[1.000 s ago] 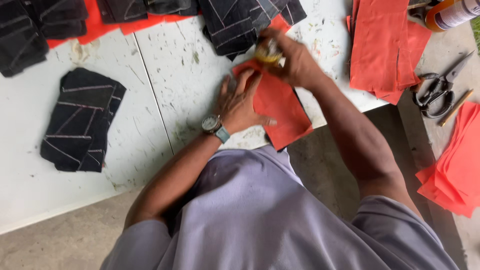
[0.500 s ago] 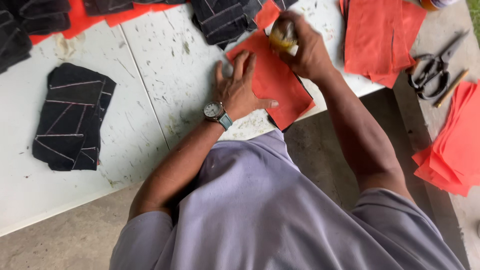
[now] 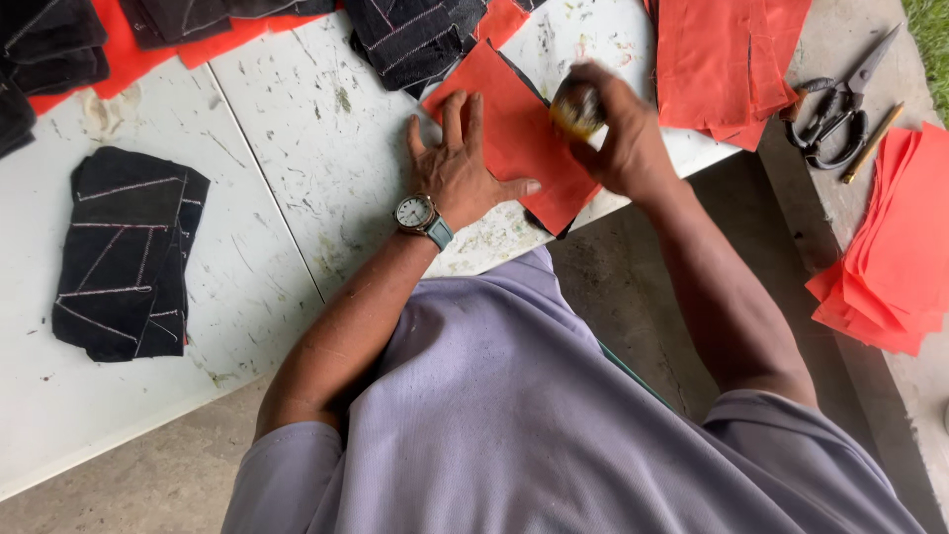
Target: The person repeatedly folds a red fabric piece, places it on a black fabric piece, and rubs the surface with a small jar to bond them. The person then stacks the finished pouches on the table.
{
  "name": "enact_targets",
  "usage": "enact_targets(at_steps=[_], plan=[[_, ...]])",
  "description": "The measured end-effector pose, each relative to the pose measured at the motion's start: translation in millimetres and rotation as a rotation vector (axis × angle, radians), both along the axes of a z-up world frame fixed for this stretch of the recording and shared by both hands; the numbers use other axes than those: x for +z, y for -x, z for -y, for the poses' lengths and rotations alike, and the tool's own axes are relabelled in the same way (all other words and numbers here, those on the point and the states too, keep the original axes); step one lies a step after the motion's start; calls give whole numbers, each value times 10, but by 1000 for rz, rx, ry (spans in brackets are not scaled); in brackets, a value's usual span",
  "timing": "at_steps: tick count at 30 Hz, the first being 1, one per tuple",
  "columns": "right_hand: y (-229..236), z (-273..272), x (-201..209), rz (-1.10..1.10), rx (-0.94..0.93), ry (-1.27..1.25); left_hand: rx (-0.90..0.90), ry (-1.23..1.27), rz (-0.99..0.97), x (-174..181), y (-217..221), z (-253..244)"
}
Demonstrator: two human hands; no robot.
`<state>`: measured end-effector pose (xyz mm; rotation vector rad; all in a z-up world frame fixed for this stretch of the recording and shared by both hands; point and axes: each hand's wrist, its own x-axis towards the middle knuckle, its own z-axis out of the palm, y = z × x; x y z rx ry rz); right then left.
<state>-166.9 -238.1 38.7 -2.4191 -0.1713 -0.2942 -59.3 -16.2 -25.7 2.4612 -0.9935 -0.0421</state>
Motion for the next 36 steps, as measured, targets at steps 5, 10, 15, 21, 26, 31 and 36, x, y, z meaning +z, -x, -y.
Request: enact_targets(at_steps=[5, 10, 15, 21, 26, 31, 36], plan=[[44, -93, 125, 6, 40, -43, -4, 12, 2, -4, -57, -1], [93, -72, 241, -26, 43, 70, 8, -17, -80, -2, -93, 8], [366, -26, 136, 17, -71, 16, -15, 1, -36, -69, -31, 11], [553, -55, 122, -28, -209, -25, -21, 73, 105, -144, -7, 11], [571, -98, 205, -83, -67, -24, -20, -44, -29, -57, -111, 7], [679, -244, 281, -93, -239, -4, -44, -12, -8, -75, -3, -9], [523, -209, 325, -39, -109, -9, -73, -66, -55, 101, -65, 10]])
